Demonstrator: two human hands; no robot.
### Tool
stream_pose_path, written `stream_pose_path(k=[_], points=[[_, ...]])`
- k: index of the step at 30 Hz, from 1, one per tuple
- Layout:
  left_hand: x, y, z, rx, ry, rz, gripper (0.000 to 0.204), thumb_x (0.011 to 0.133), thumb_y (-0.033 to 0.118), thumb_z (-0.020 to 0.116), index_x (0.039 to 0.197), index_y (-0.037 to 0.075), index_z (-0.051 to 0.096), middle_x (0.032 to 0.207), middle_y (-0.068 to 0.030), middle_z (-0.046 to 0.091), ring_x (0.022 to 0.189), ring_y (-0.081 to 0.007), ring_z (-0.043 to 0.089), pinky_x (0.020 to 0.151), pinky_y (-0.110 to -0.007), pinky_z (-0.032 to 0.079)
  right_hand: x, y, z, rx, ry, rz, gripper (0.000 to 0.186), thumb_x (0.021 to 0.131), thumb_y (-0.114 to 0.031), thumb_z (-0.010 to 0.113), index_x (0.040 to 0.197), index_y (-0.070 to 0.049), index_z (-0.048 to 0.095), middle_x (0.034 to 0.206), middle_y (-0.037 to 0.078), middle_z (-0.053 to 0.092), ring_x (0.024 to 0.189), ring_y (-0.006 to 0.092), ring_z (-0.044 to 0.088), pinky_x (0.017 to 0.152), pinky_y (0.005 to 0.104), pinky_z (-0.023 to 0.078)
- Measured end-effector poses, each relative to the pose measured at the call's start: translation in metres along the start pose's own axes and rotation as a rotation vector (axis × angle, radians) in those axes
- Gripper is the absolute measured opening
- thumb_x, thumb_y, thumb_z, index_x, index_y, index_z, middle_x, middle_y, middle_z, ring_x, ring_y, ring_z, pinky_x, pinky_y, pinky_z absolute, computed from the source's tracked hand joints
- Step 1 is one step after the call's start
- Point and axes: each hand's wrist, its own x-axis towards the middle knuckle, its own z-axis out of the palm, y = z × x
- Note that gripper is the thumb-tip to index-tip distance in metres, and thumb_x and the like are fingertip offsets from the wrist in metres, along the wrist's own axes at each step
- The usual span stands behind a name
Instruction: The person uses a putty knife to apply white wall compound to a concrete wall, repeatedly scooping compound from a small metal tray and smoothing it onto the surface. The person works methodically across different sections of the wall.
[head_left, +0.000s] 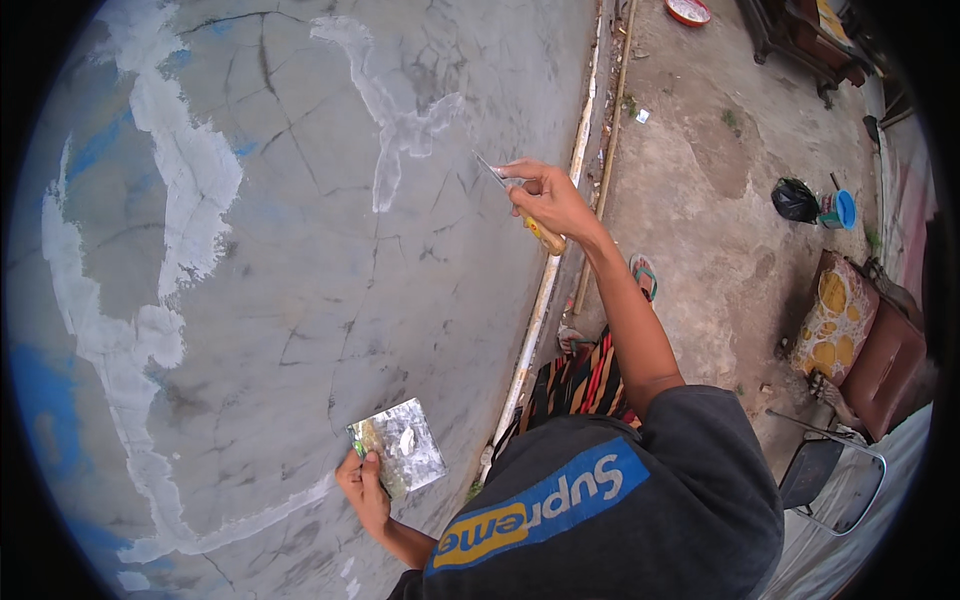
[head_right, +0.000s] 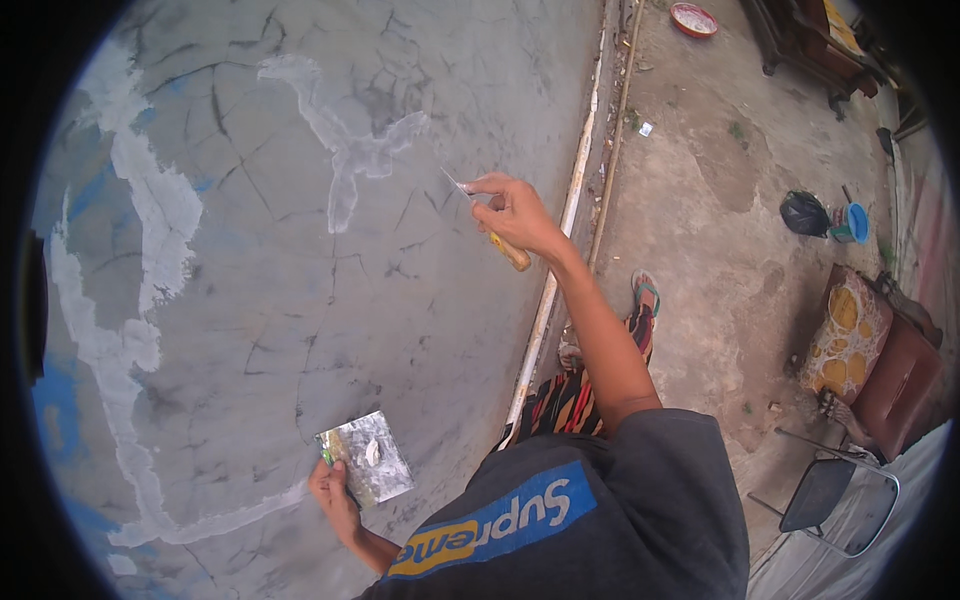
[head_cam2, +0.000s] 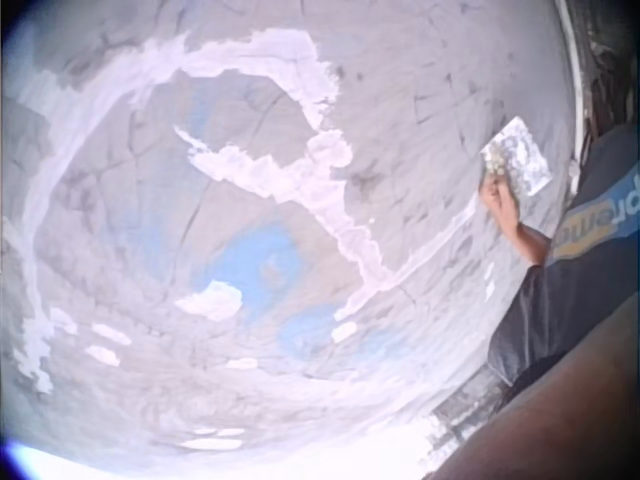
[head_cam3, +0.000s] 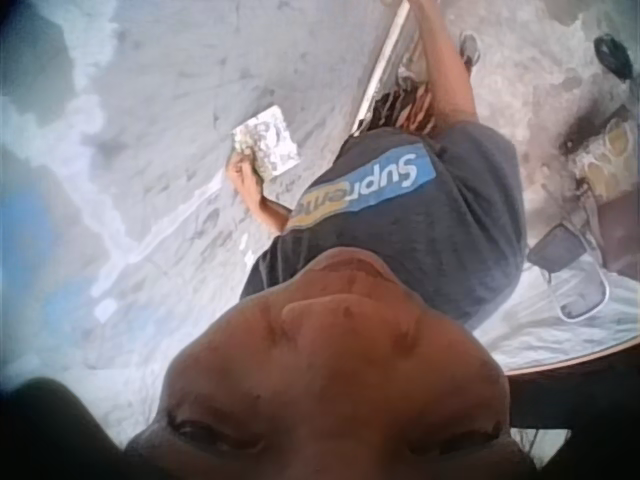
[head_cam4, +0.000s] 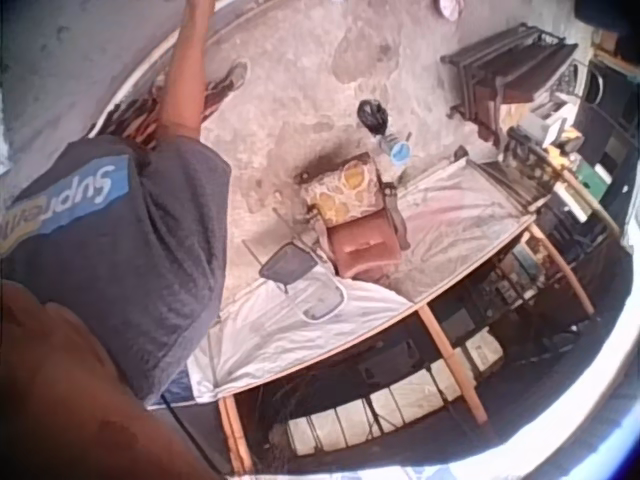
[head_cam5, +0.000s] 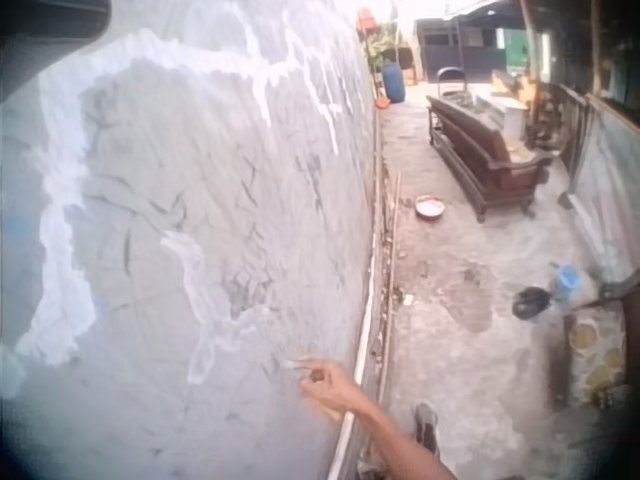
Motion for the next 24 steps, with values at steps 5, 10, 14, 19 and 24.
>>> stream_pose_path(k=[5, 10, 14, 19, 24], points=[[-0.002, 0.001, 0.001, -0.023, 0.008, -0.002, 0.021, 0.092, 0.016, 0.062, 0.081, -0.002, 0.059, 0.066, 0.0081, 0.044, 0.063, -0.0033, 0.032, 0.055, -0.025, 0.021, 0.01, 0.007, 0.02, -0.052, 0.172, -0.09, 0.036, 0.084, -0.009, 0.062, 0.118, 0.004, 0.067, 0.114, 0.012, 0.062, 0.065, 0.0139, 0.065, 0.061, 0.0282, 0.05], [-0.001, 0.003, 0.002, 0.006, 0.007, 0.001, 0.02, 0.092, 0.015, 0.061, 0.082, -0.003, 0.06, 0.067, 0.0078, 0.045, 0.064, -0.0035, 0.033, 0.055, -0.025, 0.022, -0.011, -0.008, 0.037, -0.176, 0.155, -0.128, 0.037, 0.085, -0.008, 0.062, 0.119, 0.003, 0.066, 0.112, 0.011, 0.062, 0.063, 0.0125, 0.06, 0.061, 0.0268, 0.049], [-0.001, 0.003, -0.001, -0.013, -0.028, -0.021, 0.02, 0.092, 0.015, 0.061, 0.083, -0.003, 0.061, 0.068, 0.0075, 0.047, 0.065, -0.0035, 0.034, 0.056, -0.024, 0.024, -0.007, 0.003, 0.058, -0.084, 0.39, -0.128, 0.035, 0.086, -0.005, 0.063, 0.12, 0.003, 0.065, 0.111, 0.01, 0.059, 0.062, 0.0116, 0.059, 0.06, 0.0268, 0.049], [-0.002, 0.003, 0.003, -0.024, -0.003, -0.027, 0.021, 0.092, 0.017, 0.061, 0.083, -0.002, 0.061, 0.067, 0.0073, 0.046, 0.065, -0.0035, 0.034, 0.057, -0.024, 0.024, 0.002, 0.01, 0.099, -0.11, 0.516, -0.216, 0.033, 0.088, -0.002, 0.062, 0.12, 0.002, 0.065, 0.112, 0.01, 0.056, 0.064, 0.0094, 0.058, 0.055, 0.0251, 0.049], [0.0, -0.001, 0.004, -0.007, 0.005, 0.0, 0.023, 0.093, 0.018, 0.06, 0.082, -0.002, 0.06, 0.067, 0.0078, 0.044, 0.064, -0.0034, 0.033, 0.056, -0.024, 0.022, -0.015, 0.002, 0.072, -0.087, 0.284, -0.168, 0.033, 0.087, -0.002, 0.062, 0.12, 0.003, 0.065, 0.112, 0.012, 0.057, 0.066, 0.0123, 0.063, 0.059, 0.0265, 0.052]])
